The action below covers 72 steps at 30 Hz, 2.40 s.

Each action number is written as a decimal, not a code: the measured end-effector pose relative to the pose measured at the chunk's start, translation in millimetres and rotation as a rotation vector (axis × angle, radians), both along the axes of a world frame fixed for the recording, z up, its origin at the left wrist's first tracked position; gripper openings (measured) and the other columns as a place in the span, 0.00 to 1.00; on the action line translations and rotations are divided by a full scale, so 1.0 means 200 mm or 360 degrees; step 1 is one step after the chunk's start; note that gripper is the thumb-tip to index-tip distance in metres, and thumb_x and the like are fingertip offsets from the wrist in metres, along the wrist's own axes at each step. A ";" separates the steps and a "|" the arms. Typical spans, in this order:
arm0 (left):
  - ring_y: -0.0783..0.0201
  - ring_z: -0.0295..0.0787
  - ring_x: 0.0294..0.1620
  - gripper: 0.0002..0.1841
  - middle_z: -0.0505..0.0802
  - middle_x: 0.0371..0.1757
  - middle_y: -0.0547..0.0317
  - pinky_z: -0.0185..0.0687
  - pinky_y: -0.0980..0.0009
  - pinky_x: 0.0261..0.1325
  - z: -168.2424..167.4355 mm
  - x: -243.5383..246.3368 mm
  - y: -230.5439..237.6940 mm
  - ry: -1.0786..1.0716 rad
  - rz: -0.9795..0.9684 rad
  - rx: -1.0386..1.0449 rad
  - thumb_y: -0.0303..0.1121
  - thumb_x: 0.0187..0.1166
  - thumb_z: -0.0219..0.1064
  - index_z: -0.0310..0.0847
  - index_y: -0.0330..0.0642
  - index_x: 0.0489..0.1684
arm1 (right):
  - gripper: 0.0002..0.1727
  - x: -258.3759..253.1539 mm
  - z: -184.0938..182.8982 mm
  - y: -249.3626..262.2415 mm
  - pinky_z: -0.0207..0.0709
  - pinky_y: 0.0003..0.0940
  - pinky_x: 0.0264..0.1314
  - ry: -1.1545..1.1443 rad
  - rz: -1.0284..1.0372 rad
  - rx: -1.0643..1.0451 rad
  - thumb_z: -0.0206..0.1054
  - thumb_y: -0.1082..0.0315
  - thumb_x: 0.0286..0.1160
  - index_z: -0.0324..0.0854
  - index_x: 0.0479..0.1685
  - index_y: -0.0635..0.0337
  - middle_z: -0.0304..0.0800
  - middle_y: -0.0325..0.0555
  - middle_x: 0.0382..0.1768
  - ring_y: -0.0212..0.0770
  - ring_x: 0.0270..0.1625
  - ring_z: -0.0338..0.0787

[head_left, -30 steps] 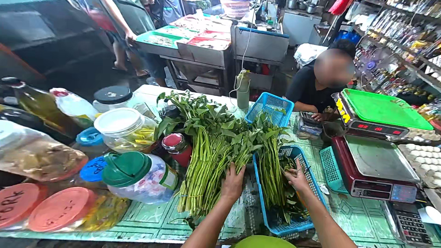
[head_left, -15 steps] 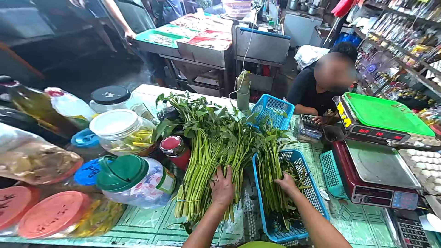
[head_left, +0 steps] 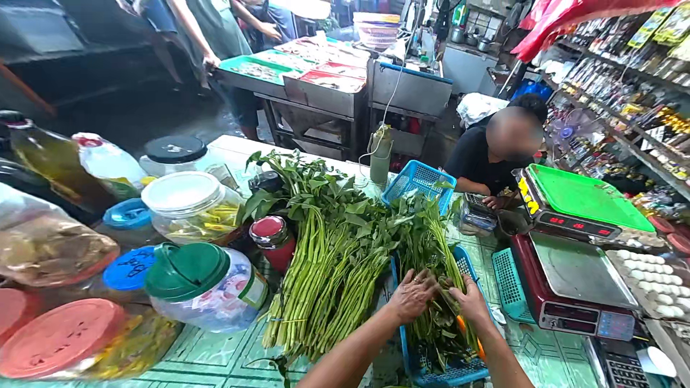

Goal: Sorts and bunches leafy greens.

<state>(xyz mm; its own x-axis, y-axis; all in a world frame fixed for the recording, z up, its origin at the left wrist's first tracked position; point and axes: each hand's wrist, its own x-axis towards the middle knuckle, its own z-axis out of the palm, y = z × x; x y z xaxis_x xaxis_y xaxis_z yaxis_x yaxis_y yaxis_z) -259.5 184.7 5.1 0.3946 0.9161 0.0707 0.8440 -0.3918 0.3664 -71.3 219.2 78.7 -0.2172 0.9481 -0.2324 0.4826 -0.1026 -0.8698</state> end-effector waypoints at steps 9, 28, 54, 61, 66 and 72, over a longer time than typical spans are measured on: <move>0.42 0.45 0.96 0.30 0.72 0.88 0.48 0.25 0.28 0.90 -0.10 -0.07 0.10 0.0123 0.0087 -0.0381 0.52 0.84 0.63 0.74 0.49 0.83 | 0.21 0.22 0.42 -0.16 0.73 0.25 0.20 0.0621 -0.0022 0.0218 0.62 0.70 0.79 0.71 0.69 0.65 0.78 0.41 0.24 0.32 0.18 0.76; 0.57 0.88 0.62 0.19 0.90 0.62 0.47 0.83 0.57 0.67 0.06 0.26 -0.25 -0.3129 0.1321 -0.1014 0.38 0.92 0.57 0.73 0.35 0.72 | 0.21 -0.10 -0.25 -0.27 0.84 0.54 0.64 -0.0344 0.0166 0.0439 0.55 0.56 0.91 0.83 0.66 0.60 0.95 0.52 0.51 0.49 0.55 0.94; 0.64 0.87 0.29 0.33 0.90 0.37 0.55 0.85 0.70 0.32 0.25 0.26 -0.18 -0.3479 0.1098 -0.0649 0.58 0.94 0.32 0.77 0.46 0.68 | 0.17 0.10 0.02 -0.29 0.87 0.33 0.44 0.0059 0.0212 0.0977 0.61 0.62 0.84 0.83 0.58 0.66 0.91 0.47 0.39 0.34 0.37 0.90; 0.52 0.93 0.46 0.37 0.93 0.47 0.49 0.89 0.53 0.52 0.16 0.26 -0.20 -0.3586 0.1298 -0.0788 0.65 0.90 0.32 0.69 0.44 0.73 | 0.18 0.05 -0.22 -0.38 0.82 0.47 0.70 -0.0487 0.0554 0.0528 0.59 0.60 0.87 0.85 0.60 0.64 0.90 0.56 0.58 0.50 0.62 0.90; 0.67 0.76 0.16 0.09 0.77 0.17 0.63 0.83 0.66 0.26 0.15 0.19 -0.23 -0.3363 0.1403 -0.0609 0.28 0.86 0.61 0.80 0.37 0.58 | 0.22 0.06 -0.30 -0.39 0.79 0.49 0.74 -0.0381 0.0803 0.0444 0.59 0.54 0.86 0.87 0.62 0.61 0.89 0.56 0.62 0.51 0.67 0.87; 0.69 0.74 0.11 0.07 0.76 0.12 0.65 0.80 0.70 0.20 0.44 -0.09 -0.30 -0.3033 0.0945 -0.0008 0.26 0.86 0.57 0.79 0.37 0.54 | 0.21 -0.06 -0.29 -0.11 0.80 0.51 0.73 -0.0439 0.0340 0.0404 0.61 0.55 0.87 0.85 0.62 0.64 0.89 0.58 0.59 0.53 0.64 0.88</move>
<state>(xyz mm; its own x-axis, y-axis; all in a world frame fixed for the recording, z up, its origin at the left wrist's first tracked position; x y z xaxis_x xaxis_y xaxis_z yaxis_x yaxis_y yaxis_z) -277.3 125.6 93.9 -0.4695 0.8817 -0.0472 -0.5622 -0.2573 0.7859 -82.4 196.4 20.0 -0.3771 0.9231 -0.0747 0.6879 0.2252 -0.6899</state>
